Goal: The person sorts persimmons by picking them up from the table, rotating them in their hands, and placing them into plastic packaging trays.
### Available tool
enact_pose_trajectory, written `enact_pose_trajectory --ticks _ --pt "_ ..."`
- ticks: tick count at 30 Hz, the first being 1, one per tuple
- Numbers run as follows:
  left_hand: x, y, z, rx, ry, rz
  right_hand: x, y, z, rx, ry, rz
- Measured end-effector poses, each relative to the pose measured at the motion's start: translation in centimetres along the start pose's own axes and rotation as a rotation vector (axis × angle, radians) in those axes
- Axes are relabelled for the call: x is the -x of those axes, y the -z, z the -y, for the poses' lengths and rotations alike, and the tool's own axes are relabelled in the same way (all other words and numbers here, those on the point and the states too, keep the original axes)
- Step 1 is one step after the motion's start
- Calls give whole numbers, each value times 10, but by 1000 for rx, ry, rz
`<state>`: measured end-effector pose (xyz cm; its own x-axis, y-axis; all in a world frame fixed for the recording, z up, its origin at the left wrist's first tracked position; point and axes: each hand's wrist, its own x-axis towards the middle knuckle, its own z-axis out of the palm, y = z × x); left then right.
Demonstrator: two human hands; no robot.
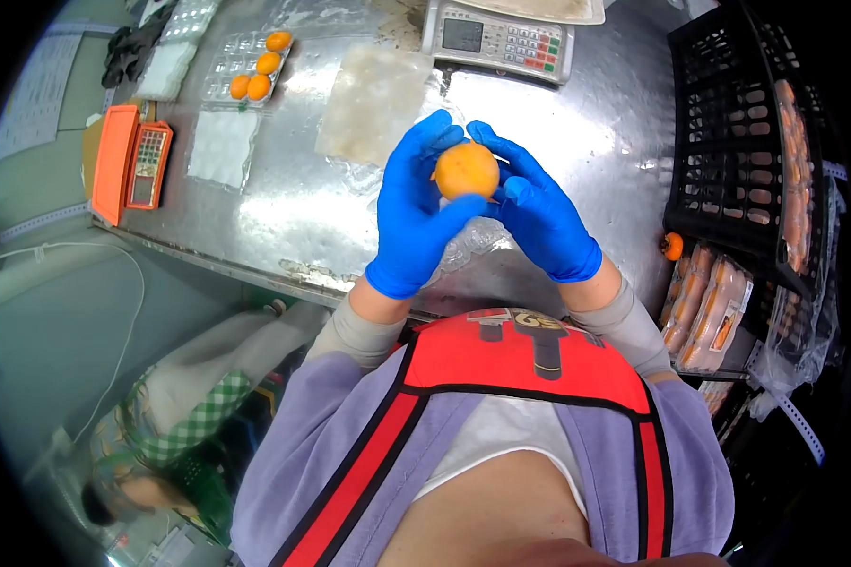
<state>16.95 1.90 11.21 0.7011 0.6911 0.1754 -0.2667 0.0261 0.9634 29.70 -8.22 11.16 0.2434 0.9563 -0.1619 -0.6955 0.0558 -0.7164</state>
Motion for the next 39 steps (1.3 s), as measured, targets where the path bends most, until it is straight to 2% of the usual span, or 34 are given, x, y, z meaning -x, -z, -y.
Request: enact_pose_trajectory --ticks 1,3,5,6,8,12,14,16,17,18,19,20,22,23,24,26,28,31,33,34,36,38,39 --pt "-1 1 1 0 0 0 1 0 0 51 12 -33" --pt "-6 3 3 430 309 -77 2 1 -3 101 25 -65" --pt "-9 1 7 498 350 -88 3 2 -11 650 358 -130" --pt "-9 -1 9 567 392 -100 2 1 -10 650 358 -132" --pt "-8 -5 11 605 431 -102 0 -4 -6 1021 612 -204" --pt "-7 -12 15 703 426 -74 -10 5 -12 1345 698 -173" --pt "-6 -11 12 695 420 -73 -11 5 -11 1299 706 -193" --pt "-3 -5 8 698 455 -95 -10 2 -7 474 333 -189" --pt "-2 1 7 700 456 -94 -10 5 -5 364 268 -162" --pt "-2 7 7 514 438 -77 -9 11 -3 367 269 -164" --pt "-2 12 6 327 417 -58 -8 19 -2 222 148 -89" --pt "-3 13 7 327 418 -56 -7 22 -1 76 28 -13" --pt "-7 13 5 -208 81 41 -3 11 4 58 -19 -30" --pt "-9 12 1 -318 -17 66 -2 10 4 -23 -55 8" --pt "-13 11 -2 -317 -17 66 -1 9 4 -106 -91 46" --pt "-20 10 -4 -486 -212 267 0 9 3 -142 -108 72" --pt "-20 12 1 -489 -205 270 0 11 0 -178 -123 98" --pt "-14 19 13 -494 -188 278 3 24 -7 -51 -115 5" --pt "-6 33 23 -749 -214 219 9 40 -4 412 -78 -155" --pt "-1 39 32 -751 -215 218 12 49 -7 412 -77 -153" --pt "12 52 54 -1012 -136 211 17 71 -19 488 -43 -351" --pt "22 55 74 -1022 -101 215 22 91 -32 440 -97 -367" --pt "26 53 82 -1035 -105 209 24 96 -38 513 -78 -353"
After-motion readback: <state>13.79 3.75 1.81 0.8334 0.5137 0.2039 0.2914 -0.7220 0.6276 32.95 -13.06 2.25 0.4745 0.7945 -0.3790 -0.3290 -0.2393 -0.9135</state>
